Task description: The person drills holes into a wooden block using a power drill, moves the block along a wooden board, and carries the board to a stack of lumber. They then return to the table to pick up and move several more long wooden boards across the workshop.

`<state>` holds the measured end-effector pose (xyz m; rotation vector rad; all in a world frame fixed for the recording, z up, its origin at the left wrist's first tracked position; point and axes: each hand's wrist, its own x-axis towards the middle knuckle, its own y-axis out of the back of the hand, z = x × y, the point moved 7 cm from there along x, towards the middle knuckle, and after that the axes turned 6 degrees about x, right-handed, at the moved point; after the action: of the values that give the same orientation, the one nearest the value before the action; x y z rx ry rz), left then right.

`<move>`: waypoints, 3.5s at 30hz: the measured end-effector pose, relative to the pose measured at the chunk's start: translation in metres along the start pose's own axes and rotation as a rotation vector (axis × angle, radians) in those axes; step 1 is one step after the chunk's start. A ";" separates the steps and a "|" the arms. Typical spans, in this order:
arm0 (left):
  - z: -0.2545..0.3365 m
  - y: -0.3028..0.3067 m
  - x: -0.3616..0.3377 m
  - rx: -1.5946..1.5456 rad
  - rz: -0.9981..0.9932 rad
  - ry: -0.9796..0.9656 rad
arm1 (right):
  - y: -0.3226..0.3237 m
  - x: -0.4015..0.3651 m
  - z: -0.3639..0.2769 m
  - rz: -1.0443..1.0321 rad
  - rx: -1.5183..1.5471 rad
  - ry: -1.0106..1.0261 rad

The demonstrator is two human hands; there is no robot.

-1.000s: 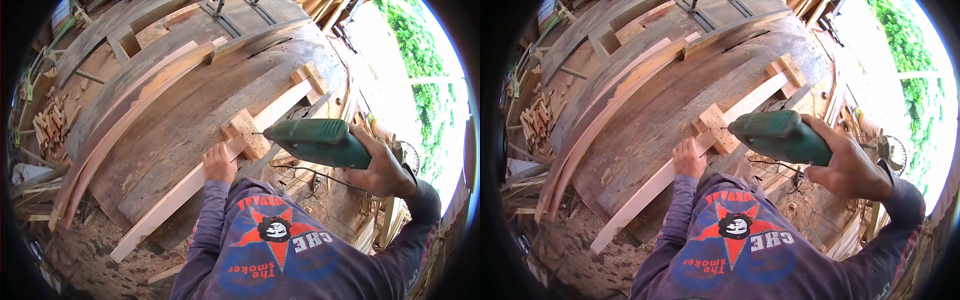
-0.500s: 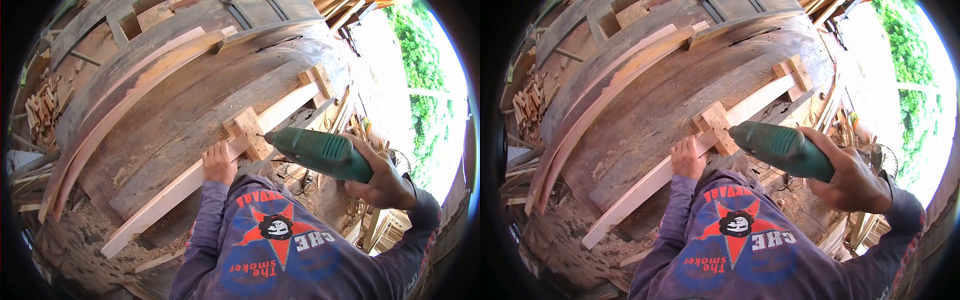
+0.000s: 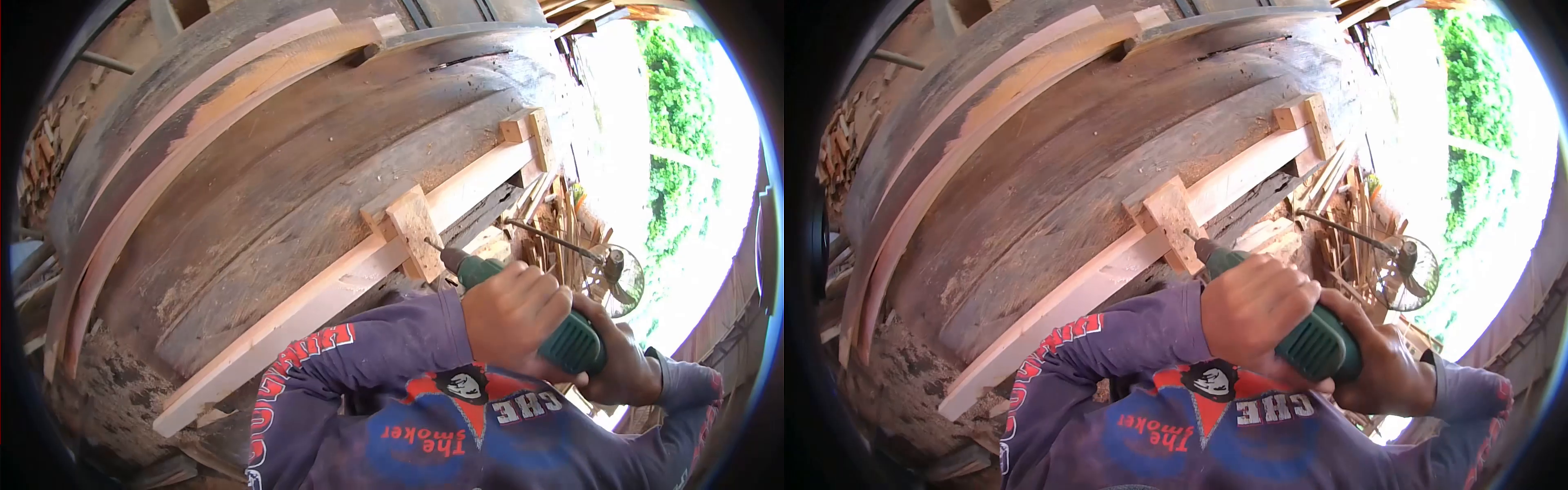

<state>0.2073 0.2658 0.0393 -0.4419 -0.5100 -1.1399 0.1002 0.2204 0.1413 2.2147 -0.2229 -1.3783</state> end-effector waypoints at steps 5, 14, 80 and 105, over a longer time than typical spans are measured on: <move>-0.010 0.002 0.002 -0.062 0.063 0.042 | 0.008 0.009 0.000 -0.195 0.057 -0.083; -0.020 -0.006 -0.010 0.039 -0.034 -0.007 | 0.010 0.020 0.012 -0.038 -0.016 0.119; -0.042 -0.005 -0.047 0.262 -0.050 -0.083 | -0.001 0.064 0.015 -0.062 -0.211 0.182; -0.102 0.075 -0.197 1.365 -0.284 0.559 | 0.005 0.028 -0.021 -0.140 -0.220 0.242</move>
<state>0.2286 0.3795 -0.1643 1.1249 -0.7309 -0.8789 0.1325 0.2127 0.1291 2.2168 0.1647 -1.1287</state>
